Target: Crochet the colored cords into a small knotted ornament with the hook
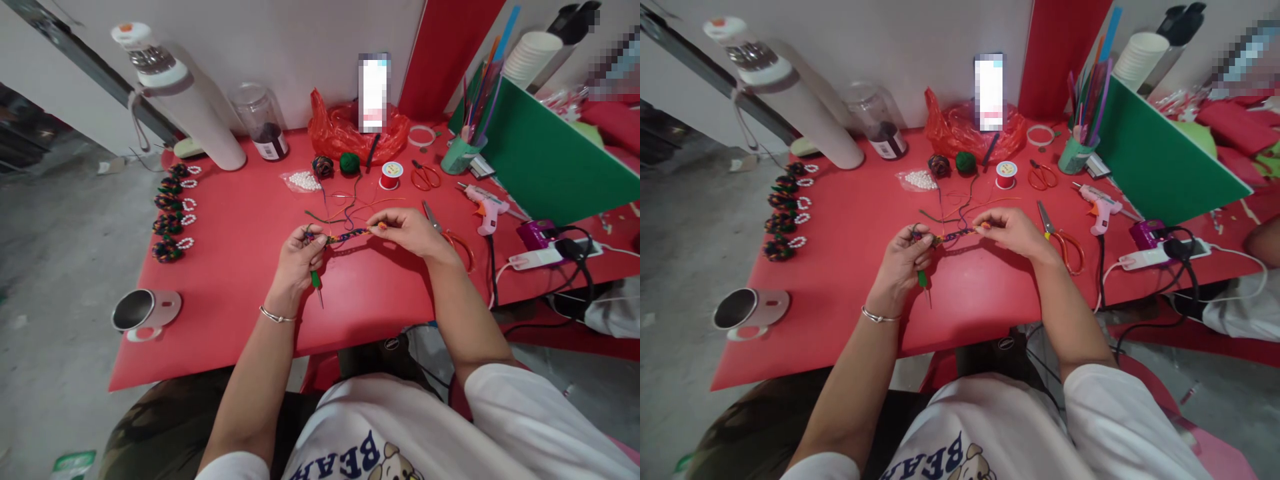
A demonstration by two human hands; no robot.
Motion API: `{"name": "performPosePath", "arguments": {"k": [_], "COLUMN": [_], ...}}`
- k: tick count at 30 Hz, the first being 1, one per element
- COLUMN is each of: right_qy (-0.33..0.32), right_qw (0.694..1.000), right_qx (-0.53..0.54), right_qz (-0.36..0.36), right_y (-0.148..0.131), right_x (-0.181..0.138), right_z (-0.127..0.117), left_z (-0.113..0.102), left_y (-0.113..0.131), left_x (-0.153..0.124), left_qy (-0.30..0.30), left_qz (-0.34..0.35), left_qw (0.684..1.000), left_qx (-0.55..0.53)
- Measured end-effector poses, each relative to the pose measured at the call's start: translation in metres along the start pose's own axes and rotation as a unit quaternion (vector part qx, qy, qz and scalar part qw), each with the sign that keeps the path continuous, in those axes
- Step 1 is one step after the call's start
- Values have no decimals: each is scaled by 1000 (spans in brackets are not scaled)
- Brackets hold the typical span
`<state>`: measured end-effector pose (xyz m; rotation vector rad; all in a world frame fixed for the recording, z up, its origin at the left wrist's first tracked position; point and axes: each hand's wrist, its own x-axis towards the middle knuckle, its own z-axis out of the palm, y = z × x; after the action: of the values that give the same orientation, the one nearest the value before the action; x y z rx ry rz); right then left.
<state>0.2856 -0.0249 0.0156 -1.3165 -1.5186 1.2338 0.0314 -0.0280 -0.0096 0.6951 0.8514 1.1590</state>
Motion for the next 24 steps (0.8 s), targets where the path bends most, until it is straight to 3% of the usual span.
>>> {"name": "performPosePath", "arguments": {"k": [16,24], "right_qy": [154,186], "right_qw": [985,978], "right_qx": [75,94], "right_qz": [15,-18], "right_y": [7,13], "right_x": [1,7], "right_z": [-5,-7], "left_z": [-3,0], "left_y": [4,7], "left_x": [1,0], "left_qy": [22,31], "left_qz": [14,13], "left_qw": [1000,999], "left_qx": [-11,-12]}}
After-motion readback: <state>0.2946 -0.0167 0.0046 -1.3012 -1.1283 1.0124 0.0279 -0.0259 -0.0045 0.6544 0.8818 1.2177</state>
